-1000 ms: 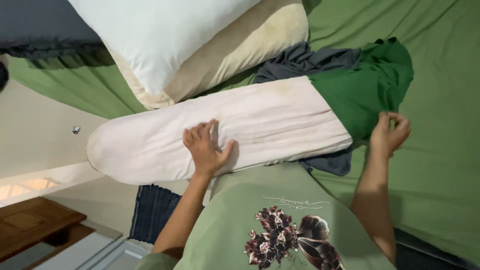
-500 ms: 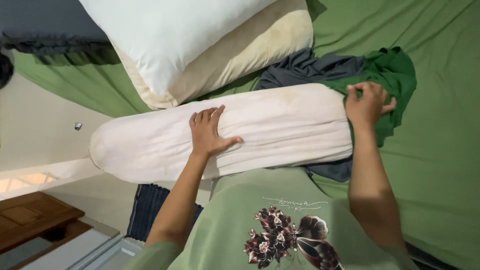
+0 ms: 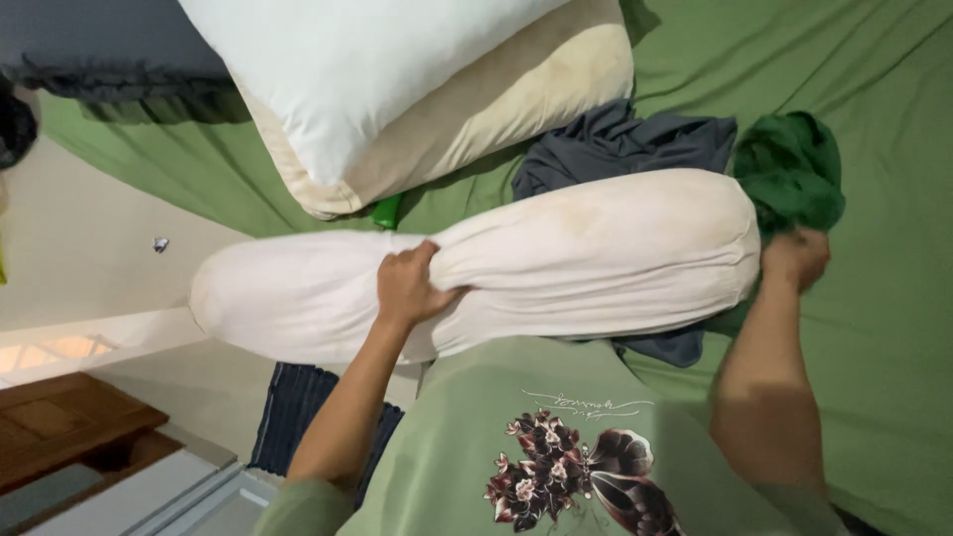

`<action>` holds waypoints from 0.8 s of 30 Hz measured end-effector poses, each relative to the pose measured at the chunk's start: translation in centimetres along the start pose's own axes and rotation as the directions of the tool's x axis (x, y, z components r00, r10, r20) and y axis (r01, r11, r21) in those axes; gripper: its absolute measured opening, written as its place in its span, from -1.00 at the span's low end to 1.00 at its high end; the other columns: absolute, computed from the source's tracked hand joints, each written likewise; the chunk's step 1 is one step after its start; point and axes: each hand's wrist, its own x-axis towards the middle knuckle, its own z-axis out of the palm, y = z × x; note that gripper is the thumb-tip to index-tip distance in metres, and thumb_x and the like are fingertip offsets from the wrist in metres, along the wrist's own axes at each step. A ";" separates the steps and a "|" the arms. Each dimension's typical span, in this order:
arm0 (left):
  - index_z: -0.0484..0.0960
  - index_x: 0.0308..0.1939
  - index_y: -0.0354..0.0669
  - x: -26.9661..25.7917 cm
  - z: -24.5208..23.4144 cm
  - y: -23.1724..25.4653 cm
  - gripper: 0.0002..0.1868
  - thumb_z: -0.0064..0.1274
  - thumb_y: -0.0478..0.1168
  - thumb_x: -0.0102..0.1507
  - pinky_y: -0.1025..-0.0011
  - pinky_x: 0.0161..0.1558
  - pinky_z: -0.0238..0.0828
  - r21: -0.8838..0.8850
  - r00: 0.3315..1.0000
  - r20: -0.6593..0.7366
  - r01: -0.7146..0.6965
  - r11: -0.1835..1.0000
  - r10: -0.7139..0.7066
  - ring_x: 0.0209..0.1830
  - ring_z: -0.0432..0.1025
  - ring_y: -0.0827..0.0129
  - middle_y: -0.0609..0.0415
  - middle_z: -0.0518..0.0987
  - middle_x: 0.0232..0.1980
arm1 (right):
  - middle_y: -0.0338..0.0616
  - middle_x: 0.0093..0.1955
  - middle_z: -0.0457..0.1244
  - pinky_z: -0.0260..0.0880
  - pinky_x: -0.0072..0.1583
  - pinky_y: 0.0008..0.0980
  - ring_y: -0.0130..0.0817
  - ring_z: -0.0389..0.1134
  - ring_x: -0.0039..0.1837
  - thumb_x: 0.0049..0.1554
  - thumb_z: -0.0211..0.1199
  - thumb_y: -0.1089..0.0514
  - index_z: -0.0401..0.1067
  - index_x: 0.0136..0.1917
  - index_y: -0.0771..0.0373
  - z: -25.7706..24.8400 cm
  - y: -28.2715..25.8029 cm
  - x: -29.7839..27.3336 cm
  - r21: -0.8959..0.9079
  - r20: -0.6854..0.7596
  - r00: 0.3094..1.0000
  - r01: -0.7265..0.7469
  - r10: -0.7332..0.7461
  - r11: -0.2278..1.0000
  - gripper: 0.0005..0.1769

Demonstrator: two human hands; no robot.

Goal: The person is putting a green pillowcase onto a long bolster pillow on a bed, adjusting the fabric as they pull it along the length of the pillow.

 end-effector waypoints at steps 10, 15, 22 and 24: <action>0.55 -0.12 -0.05 -5.6 -10.5 -2.5 -0.41 0.19 0.30 0.03 0.22 -0.33 0.47 -0.212 0.887 -0.246 0.344 0.915 -0.391 -0.41 0.48 0.30 0.19 0.57 -0.33 | 0.21 0.72 -0.16 0.01 0.53 0.12 0.29 -0.02 0.64 0.37 0.21 -0.07 -0.31 0.68 0.08 -3.4 2.6 -13.8 0.290 0.159 0.874 0.404 -0.460 0.868 -0.11; 0.39 -0.12 -0.10 -2.4 -20.5 0.3 -0.56 0.25 0.04 0.16 0.31 -0.38 0.20 -0.356 0.734 -0.383 0.444 0.822 -0.562 -0.29 0.30 0.36 0.14 0.44 -0.21 | 0.31 0.69 -0.23 -0.15 0.49 0.32 0.25 -0.20 0.67 -0.02 0.26 -0.45 -0.36 0.69 -0.01 -1.8 -1.7 -20.8 0.080 0.545 0.630 0.618 -0.554 0.782 0.28; 0.53 0.19 -0.74 7.0 -29.3 -2.5 -0.76 0.04 -0.44 0.59 -0.02 0.23 0.47 -0.233 0.685 -0.724 -0.138 0.963 -0.077 0.20 0.43 -0.05 -0.43 0.55 0.18 | 0.47 0.68 -0.45 -0.28 0.44 0.56 0.40 -0.49 0.69 -0.29 0.08 -0.89 -0.63 0.71 -0.22 0.4 -2.1 -24.0 -0.402 0.760 0.580 0.774 -0.294 0.489 0.63; 0.56 0.23 -0.65 11.5 -30.5 -3.5 -0.71 0.00 -0.34 0.60 0.07 0.21 0.45 -0.205 0.701 -0.706 -0.066 0.977 -0.101 0.21 0.44 0.02 -0.35 0.57 0.21 | 0.47 0.68 -0.46 -0.26 0.41 0.60 0.43 -0.48 0.68 -0.28 0.10 -0.87 -0.61 0.71 -0.19 1.0 -1.1 -23.7 -0.385 0.732 0.579 0.786 -0.359 0.484 0.62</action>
